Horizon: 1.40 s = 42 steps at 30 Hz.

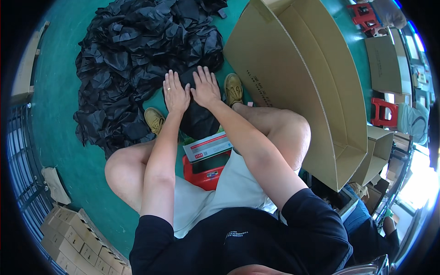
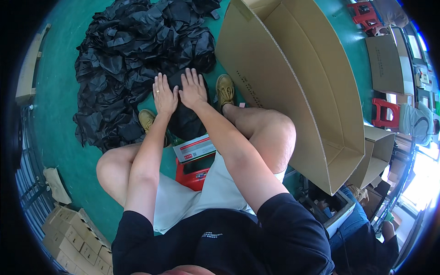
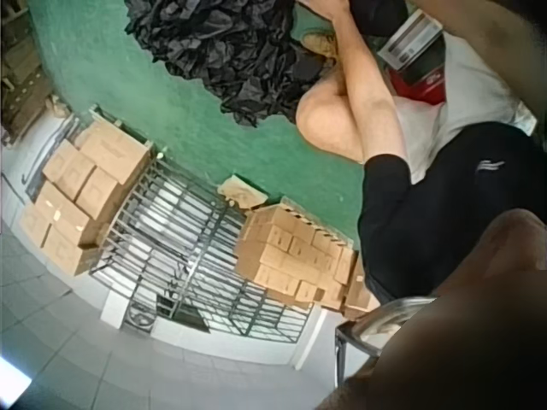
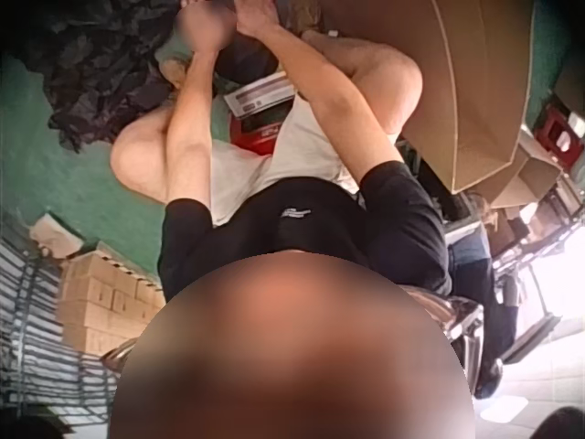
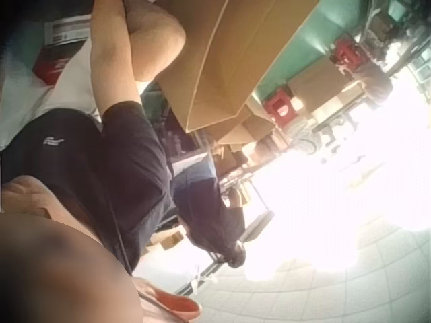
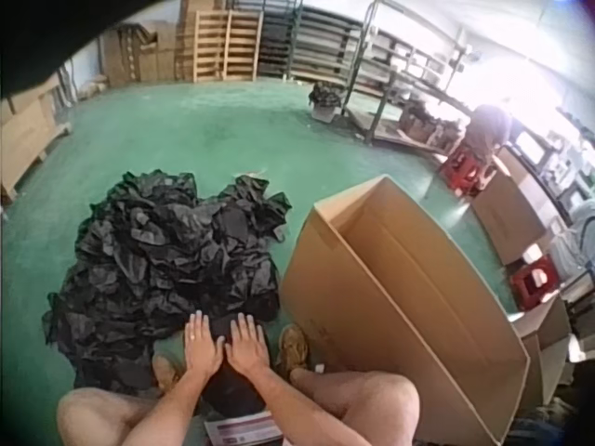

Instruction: The recorder is inspecting, weighing, and packing black fabric bags into a cardboard box on a warehouse floor.

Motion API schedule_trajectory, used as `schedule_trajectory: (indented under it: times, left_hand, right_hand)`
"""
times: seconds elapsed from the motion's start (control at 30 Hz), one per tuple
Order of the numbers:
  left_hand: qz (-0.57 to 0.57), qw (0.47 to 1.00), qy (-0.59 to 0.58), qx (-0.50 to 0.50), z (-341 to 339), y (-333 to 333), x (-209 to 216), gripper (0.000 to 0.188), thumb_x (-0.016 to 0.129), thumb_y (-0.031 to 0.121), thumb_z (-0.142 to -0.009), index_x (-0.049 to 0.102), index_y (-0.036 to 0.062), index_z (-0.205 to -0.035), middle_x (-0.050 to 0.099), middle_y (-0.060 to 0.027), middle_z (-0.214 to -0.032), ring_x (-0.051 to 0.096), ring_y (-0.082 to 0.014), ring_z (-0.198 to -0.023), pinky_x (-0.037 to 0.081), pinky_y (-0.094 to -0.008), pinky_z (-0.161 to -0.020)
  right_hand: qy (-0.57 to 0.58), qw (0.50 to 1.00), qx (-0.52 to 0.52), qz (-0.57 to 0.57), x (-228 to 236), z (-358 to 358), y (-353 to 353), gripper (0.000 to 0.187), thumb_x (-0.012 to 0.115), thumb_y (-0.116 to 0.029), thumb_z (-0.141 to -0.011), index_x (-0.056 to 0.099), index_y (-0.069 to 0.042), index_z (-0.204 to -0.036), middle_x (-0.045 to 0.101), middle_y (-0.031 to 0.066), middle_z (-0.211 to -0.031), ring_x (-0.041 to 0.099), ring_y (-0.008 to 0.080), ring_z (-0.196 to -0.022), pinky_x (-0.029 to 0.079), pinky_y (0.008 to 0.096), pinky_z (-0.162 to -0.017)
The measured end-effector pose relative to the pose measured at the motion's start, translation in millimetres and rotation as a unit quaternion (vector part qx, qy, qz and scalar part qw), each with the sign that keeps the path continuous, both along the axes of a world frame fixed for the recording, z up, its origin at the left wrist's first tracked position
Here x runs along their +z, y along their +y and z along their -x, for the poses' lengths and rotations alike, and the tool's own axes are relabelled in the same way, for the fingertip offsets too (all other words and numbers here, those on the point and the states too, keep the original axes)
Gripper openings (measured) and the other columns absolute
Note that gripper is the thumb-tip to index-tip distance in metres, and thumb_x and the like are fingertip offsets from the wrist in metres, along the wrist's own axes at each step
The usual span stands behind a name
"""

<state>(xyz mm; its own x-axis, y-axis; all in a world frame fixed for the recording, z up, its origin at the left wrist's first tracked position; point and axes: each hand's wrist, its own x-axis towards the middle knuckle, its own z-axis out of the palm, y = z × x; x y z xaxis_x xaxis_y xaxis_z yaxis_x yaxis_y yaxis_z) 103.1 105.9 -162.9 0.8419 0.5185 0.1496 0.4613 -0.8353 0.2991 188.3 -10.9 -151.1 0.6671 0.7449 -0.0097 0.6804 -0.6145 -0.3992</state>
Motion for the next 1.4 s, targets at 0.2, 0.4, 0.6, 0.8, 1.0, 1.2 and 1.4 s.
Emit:
schedule_trajectory:
  times: [0.2,0.4,0.6,0.8,1.0,1.2,1.4]
  left_hand:
    - [-0.008,0.998,0.040,0.041,23,-22,-11,0.075,0.047,0.045,-0.098,0.025,-0.0029,-0.151,0.022,-0.0190,-0.160,0.016,-0.0325,-0.150,0.012,-0.0441,-0.122]
    - [0.005,0.997,0.039,0.062,50,-50,-7,0.082,0.050,0.046,-0.096,0.020,-0.0047,-0.152,0.017,-0.0220,-0.161,0.014,-0.0348,-0.150,0.013,-0.0450,-0.122]
    - [0.021,0.997,0.049,0.058,85,-84,-3,0.083,0.053,0.044,-0.095,0.020,-0.0056,-0.152,0.015,-0.0236,-0.161,0.012,-0.0364,-0.150,0.014,-0.0465,-0.122]
    - [0.048,0.992,0.109,0.043,112,-109,2,0.087,0.054,0.048,-0.094,0.017,-0.0041,-0.153,0.009,-0.0223,-0.163,0.008,-0.0351,-0.151,0.012,-0.0465,-0.122]
    - [0.078,0.983,0.162,0.027,117,-124,31,0.102,0.066,0.053,-0.084,0.016,-0.0028,-0.154,0.009,-0.0258,-0.161,0.008,-0.0388,-0.151,0.014,-0.0466,-0.122]
    - [0.028,0.936,0.349,-0.036,107,-126,60,0.103,0.078,0.043,-0.074,0.025,-0.0006,-0.151,0.021,-0.0327,-0.155,0.025,-0.0467,-0.145,0.032,-0.0487,-0.115]
    - [-0.049,0.976,0.203,-0.066,114,-119,26,0.040,0.066,0.023,-0.083,0.056,0.0002,-0.114,0.054,-0.0273,-0.132,0.058,-0.0440,-0.118,0.059,-0.0437,-0.081]
  right_hand:
    - [0.008,0.998,-0.052,0.022,-20,21,-18,0.082,0.051,-0.047,-0.094,0.018,-0.004,-0.156,0.012,0.0139,-0.164,0.009,0.0352,-0.151,0.011,0.0510,-0.121]
    - [0.037,0.991,-0.109,0.071,-15,54,-39,0.087,0.050,-0.049,-0.095,0.011,0.000,-0.156,0.003,0.0212,-0.164,0.005,0.0342,-0.152,0.008,0.0464,-0.122]
    - [0.116,0.976,-0.094,0.161,0,62,-60,0.096,0.052,-0.050,-0.093,0.000,-0.001,-0.156,-0.006,0.0237,-0.163,0.003,0.0375,-0.151,0.009,0.0462,-0.123]
    - [0.169,0.951,-0.083,0.247,24,66,-70,0.102,0.060,-0.046,-0.091,-0.007,-0.007,-0.157,-0.007,0.0250,-0.162,0.006,0.0385,-0.151,0.012,0.0474,-0.122]
    - [0.215,0.910,-0.076,0.345,42,74,-74,0.116,0.073,-0.037,-0.082,-0.012,-0.009,-0.156,-0.008,0.0267,-0.162,0.008,0.0405,-0.151,0.016,0.0614,-0.117]
    - [0.043,0.947,0.009,0.317,39,99,-77,0.095,0.071,-0.030,-0.080,0.018,-0.005,-0.154,0.005,0.0241,-0.162,0.012,0.0452,-0.149,0.020,0.0711,-0.110]
    - [0.008,0.959,0.028,0.281,15,101,-67,0.065,0.066,-0.026,-0.086,0.041,-0.005,-0.141,0.028,0.0229,-0.151,0.027,0.0508,-0.140,0.035,0.0692,-0.104]
